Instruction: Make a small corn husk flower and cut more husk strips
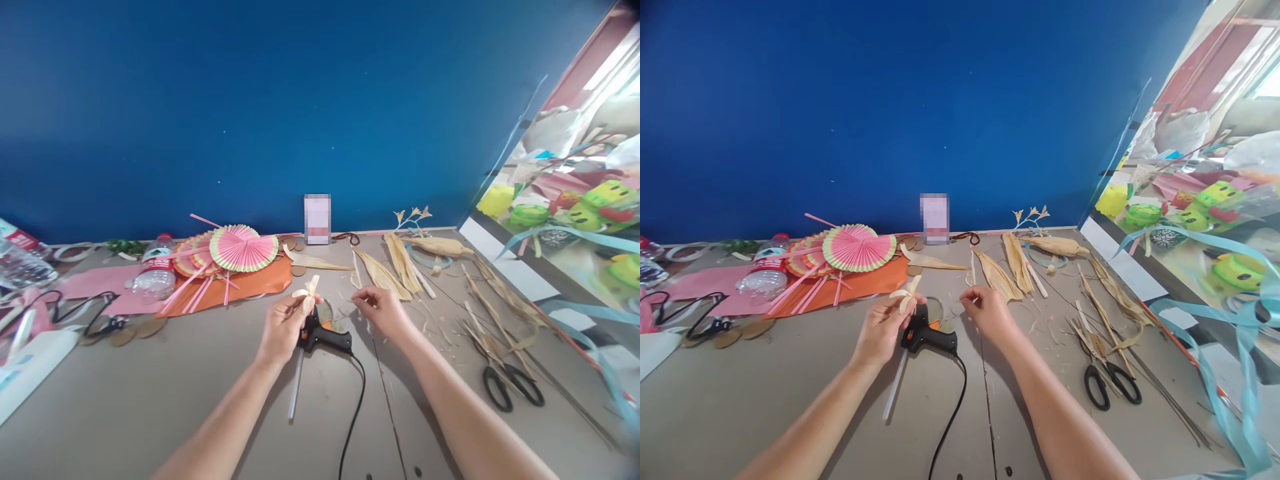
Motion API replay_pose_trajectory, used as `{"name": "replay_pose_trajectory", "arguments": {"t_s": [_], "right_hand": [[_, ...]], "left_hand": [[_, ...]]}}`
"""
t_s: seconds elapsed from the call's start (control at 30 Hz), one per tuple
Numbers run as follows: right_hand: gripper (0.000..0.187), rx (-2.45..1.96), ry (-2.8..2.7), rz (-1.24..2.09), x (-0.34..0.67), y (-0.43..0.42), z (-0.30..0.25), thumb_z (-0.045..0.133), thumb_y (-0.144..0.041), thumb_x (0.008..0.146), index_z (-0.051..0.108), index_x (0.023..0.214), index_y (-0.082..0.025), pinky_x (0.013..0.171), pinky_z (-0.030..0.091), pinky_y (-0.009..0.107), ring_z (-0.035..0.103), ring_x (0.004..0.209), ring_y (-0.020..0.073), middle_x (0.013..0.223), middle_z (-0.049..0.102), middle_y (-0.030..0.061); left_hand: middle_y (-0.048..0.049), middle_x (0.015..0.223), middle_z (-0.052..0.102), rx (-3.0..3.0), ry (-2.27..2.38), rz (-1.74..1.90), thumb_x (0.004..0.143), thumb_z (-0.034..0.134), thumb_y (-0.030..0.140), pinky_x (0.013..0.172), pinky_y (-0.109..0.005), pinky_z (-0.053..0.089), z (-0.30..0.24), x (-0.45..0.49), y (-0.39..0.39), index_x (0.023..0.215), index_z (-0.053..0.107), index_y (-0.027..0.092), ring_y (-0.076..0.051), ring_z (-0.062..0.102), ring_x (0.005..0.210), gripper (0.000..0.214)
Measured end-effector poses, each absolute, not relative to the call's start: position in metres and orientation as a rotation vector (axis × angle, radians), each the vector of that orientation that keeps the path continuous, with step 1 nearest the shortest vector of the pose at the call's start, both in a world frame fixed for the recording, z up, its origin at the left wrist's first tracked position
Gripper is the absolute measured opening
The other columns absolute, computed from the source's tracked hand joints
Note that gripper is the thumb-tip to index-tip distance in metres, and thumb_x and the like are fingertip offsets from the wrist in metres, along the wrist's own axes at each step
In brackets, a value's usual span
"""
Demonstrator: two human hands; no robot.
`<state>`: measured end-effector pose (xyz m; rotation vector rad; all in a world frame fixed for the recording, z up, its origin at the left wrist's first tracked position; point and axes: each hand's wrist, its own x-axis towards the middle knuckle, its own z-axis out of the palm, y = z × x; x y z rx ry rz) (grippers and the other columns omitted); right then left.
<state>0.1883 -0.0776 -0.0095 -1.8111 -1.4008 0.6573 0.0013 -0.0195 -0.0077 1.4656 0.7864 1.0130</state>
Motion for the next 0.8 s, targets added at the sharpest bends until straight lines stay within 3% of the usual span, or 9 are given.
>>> {"name": "replay_pose_trajectory", "arguments": {"t_s": [0.1, 0.23, 0.53, 0.8], "right_hand": [[0.013, -1.404, -1.007, 1.150, 0.182, -0.083, 0.000, 0.055, -0.030, 0.070, 0.054, 0.071, -0.017, 0.039, 0.033, 0.020, 0.040, 0.040, 0.0061, 0.061, 0.056, -0.0023], [0.019, -1.142, -0.854, 1.420, 0.172, -0.089, 0.006, 0.065, -0.031, 0.064, 0.057, 0.069, -0.015, 0.036, 0.030, 0.017, 0.039, 0.039, 0.0040, 0.057, 0.055, -0.0028], [0.024, -1.041, -0.748, 1.503, 0.159, -0.088, 0.004, 0.070, -0.032, 0.062, 0.060, 0.071, -0.012, 0.035, 0.032, 0.017, 0.042, 0.037, 0.0034, 0.056, 0.057, -0.0017], [0.016, -0.911, -0.742, 1.561, 0.159, -0.089, 0.002, 0.062, -0.021, 0.065, 0.061, 0.078, -0.013, 0.040, 0.038, 0.019, 0.047, 0.040, 0.0057, 0.061, 0.061, 0.0014]], "left_hand": [[-0.0002, 0.063, 0.056, 1.472, 0.809, 0.976, 0.075, 0.055, 0.034, 0.047, -0.020, 0.030, -0.002, 0.003, -0.022, 0.075, 0.064, 0.013, -0.006, 0.038, 0.048, 0.023], [-0.0023, 0.064, 0.058, 1.437, 0.790, 0.932, 0.074, 0.057, 0.035, 0.049, -0.020, 0.032, 0.000, 0.005, -0.025, 0.076, 0.064, 0.013, -0.011, 0.049, 0.060, 0.024], [-0.0007, 0.058, 0.058, 1.522, 0.806, 0.912, 0.073, 0.057, 0.033, 0.047, -0.020, 0.034, -0.001, 0.004, -0.026, 0.072, 0.064, 0.013, -0.009, 0.044, 0.048, 0.021], [0.0040, 0.055, 0.046, 1.483, 0.809, 0.946, 0.075, 0.055, 0.035, 0.041, -0.017, 0.029, -0.005, 0.004, -0.026, 0.079, 0.060, 0.015, -0.005, 0.035, 0.043, 0.021]]}}
